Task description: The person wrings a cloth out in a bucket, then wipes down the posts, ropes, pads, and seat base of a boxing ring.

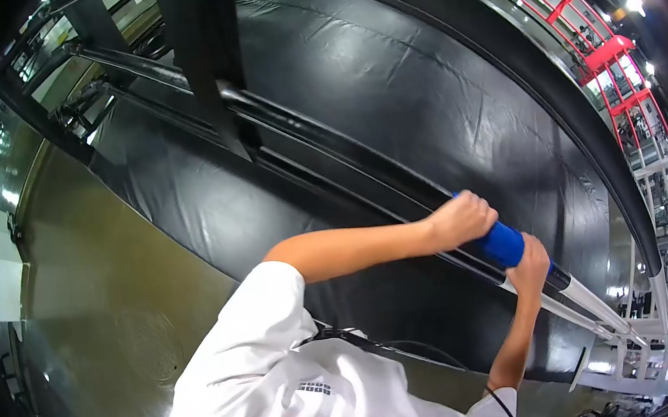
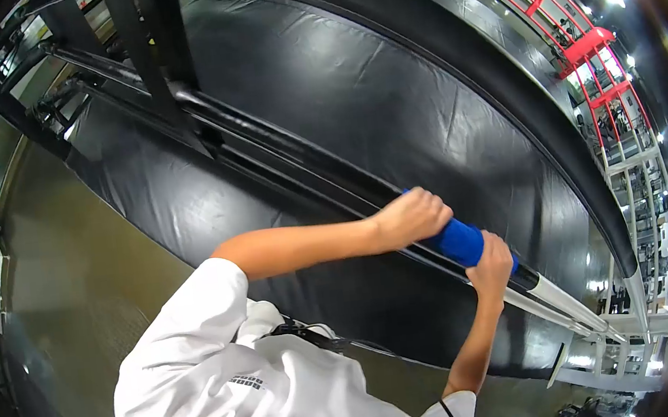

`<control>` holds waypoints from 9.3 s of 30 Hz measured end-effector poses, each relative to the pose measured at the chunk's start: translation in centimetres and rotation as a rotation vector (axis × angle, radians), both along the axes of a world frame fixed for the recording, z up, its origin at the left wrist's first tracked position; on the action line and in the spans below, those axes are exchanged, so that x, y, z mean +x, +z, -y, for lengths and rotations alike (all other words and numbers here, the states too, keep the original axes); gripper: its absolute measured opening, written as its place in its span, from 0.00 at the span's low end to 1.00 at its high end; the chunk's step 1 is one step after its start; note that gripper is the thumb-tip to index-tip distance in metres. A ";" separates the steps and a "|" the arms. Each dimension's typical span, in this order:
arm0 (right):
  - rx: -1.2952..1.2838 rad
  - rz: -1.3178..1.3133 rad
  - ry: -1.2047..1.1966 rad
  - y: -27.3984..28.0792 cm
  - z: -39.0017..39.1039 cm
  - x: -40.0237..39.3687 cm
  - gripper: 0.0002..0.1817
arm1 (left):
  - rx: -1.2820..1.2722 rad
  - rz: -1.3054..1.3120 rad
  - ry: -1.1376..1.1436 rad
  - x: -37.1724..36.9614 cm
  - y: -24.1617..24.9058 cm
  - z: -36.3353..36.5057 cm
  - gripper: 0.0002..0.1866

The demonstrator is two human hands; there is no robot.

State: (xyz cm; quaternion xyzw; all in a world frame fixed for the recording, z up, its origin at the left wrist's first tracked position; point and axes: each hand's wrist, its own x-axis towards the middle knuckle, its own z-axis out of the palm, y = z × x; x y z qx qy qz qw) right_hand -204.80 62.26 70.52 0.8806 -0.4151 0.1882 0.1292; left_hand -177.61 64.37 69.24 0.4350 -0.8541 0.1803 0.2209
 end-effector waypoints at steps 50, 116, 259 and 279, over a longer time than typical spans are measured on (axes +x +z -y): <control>0.636 0.557 0.896 13.0 -10.9 32.8 0.33 | 0.161 -0.629 0.231 28.9 22.6 -20.7 0.13; -0.049 0.138 0.385 20.7 3.6 40.2 0.21 | -0.086 0.082 0.300 41.3 23.0 -2.0 0.34; -0.259 -0.240 0.381 57.5 3.4 31.6 0.30 | -0.326 0.113 0.276 37.2 54.0 -5.2 0.16; -0.425 -0.140 0.214 47.4 1.7 40.0 0.21 | -0.450 -0.030 0.362 37.4 46.3 -1.4 0.33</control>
